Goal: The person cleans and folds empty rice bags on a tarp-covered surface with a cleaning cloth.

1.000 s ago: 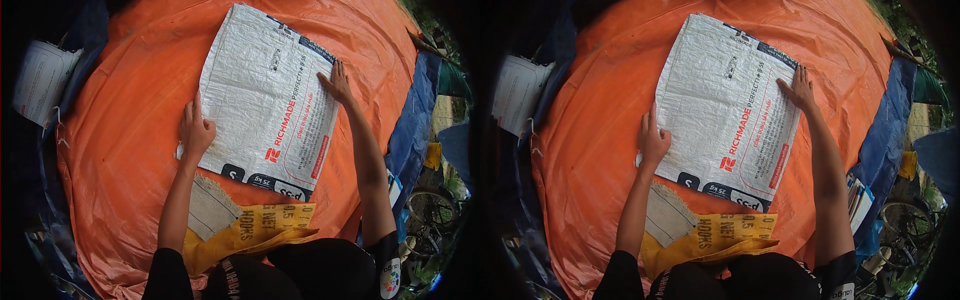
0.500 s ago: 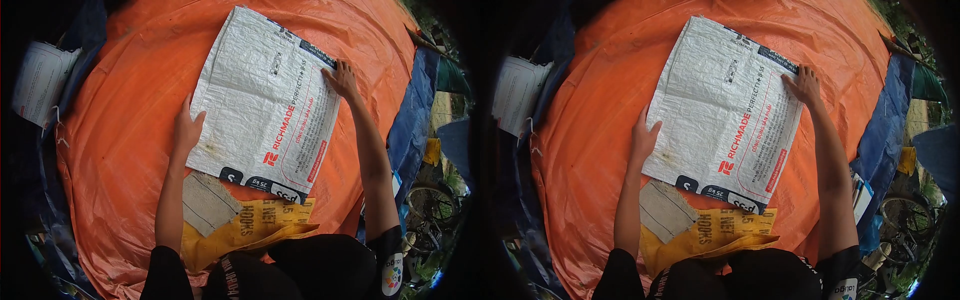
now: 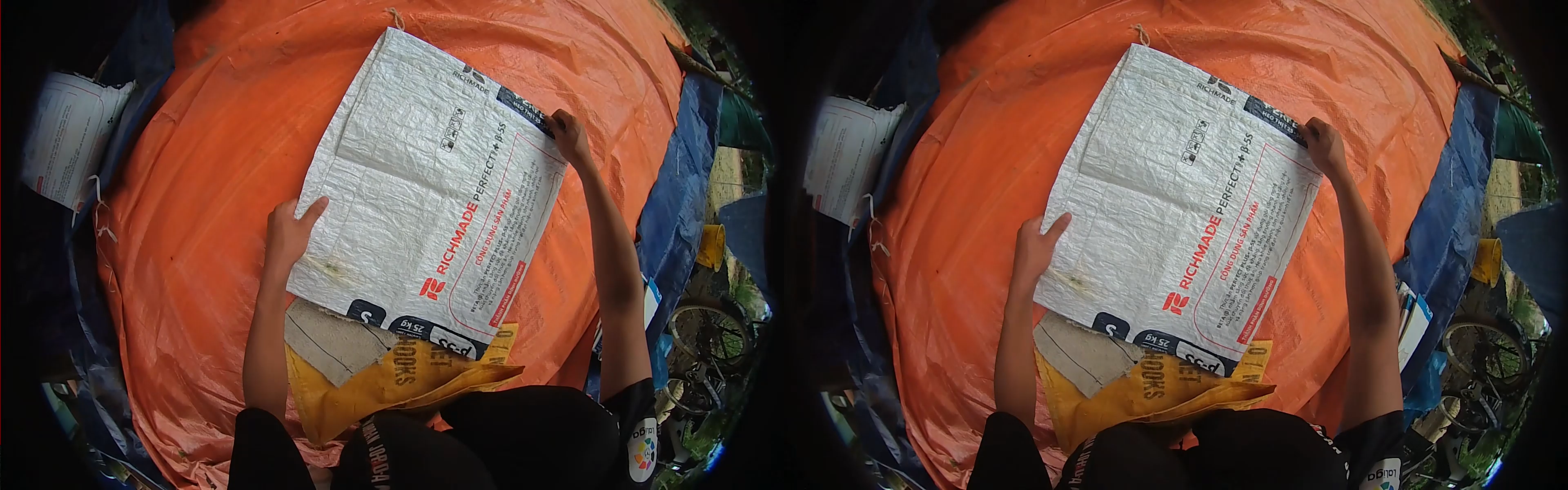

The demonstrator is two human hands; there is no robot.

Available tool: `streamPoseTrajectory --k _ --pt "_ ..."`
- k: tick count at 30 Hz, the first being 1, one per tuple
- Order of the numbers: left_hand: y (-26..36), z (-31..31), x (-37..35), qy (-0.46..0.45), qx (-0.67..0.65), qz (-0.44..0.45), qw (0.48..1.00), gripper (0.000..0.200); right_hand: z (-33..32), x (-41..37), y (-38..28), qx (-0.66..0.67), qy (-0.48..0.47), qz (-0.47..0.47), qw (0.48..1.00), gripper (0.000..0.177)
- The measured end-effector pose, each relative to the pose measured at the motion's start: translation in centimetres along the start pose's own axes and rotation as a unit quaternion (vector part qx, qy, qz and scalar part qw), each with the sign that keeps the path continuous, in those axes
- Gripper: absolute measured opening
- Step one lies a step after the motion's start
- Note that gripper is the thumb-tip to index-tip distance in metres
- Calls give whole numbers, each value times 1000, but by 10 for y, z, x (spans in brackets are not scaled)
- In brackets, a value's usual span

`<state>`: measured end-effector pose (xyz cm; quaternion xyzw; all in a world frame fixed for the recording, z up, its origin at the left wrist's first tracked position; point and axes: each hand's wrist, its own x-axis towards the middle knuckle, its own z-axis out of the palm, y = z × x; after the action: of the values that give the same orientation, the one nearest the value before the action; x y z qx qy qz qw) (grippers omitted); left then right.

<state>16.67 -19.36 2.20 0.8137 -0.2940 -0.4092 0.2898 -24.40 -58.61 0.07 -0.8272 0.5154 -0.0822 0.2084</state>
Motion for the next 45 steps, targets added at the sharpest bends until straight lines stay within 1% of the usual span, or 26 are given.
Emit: streamPoseTrajectory --k 3,6,9,12,15,18,21,24,26,27,28,29,30,33,36,39,42,45 --pt "-3 -7 -9 -30 -79 34 996 33 -8 2 4 9 -31 -22 999 32" --pt "-19 -13 -19 -87 -147 47 984 28 -10 0 8 2 -43 -2 999 33" --pt "-21 -20 -21 -113 -104 29 988 28 0 -11 6 -50 20 -36 998 36" --pt "-11 -23 -27 -60 -3 94 994 29 -2 -24 3 -170 21 -57 984 39" --pt "-10 -20 -28 -37 -13 83 996 31 1 -26 1 -186 -1 -20 982 41" --pt "-9 -18 -28 4 22 91 996 33 3 -28 1 -183 21 -10 983 41" --pt "-14 -21 -30 7 51 81 995 34 -5 -32 6 -152 34 -31 987 42" --pt "-12 -23 -29 -16 -21 66 997 34 -12 -34 7 -155 39 31 987 40" --pt "-10 -24 -28 -14 -7 61 998 33 -24 -30 6 -66 -32 130 989 37" --pt "-10 -24 -27 -13 2 60 998 33 -29 -32 6 -20 -65 181 981 36" --pt "-11 -24 -27 -14 3 62 998 33 -31 -35 16 92 -78 188 975 34" --pt "-12 -23 -28 -15 4 65 998 32 -31 -40 34 203 -88 192 956 33" --pt "-11 -24 -28 -13 4 67 998 32 -32 -43 45 312 -98 191 925 32" --pt "-5 -28 -30 -15 9 41 999 31 -29 -49 63 428 -91 231 869 28" --pt "-9 -28 -29 -16 -5 41 999 31 -20 -51 67 526 -97 237 811 26" --pt "-16 -32 -26 -42 -25 32 998 27 -25 -50 64 533 -98 254 801 24" --pt "-7 -41 -34 -110 -97 6 989 27 -24 -50 61 544 -81 256 795 23" --pt "-1 -53 -39 -164 -117 -2 979 34 -18 -48 73 553 -96 202 802 21"
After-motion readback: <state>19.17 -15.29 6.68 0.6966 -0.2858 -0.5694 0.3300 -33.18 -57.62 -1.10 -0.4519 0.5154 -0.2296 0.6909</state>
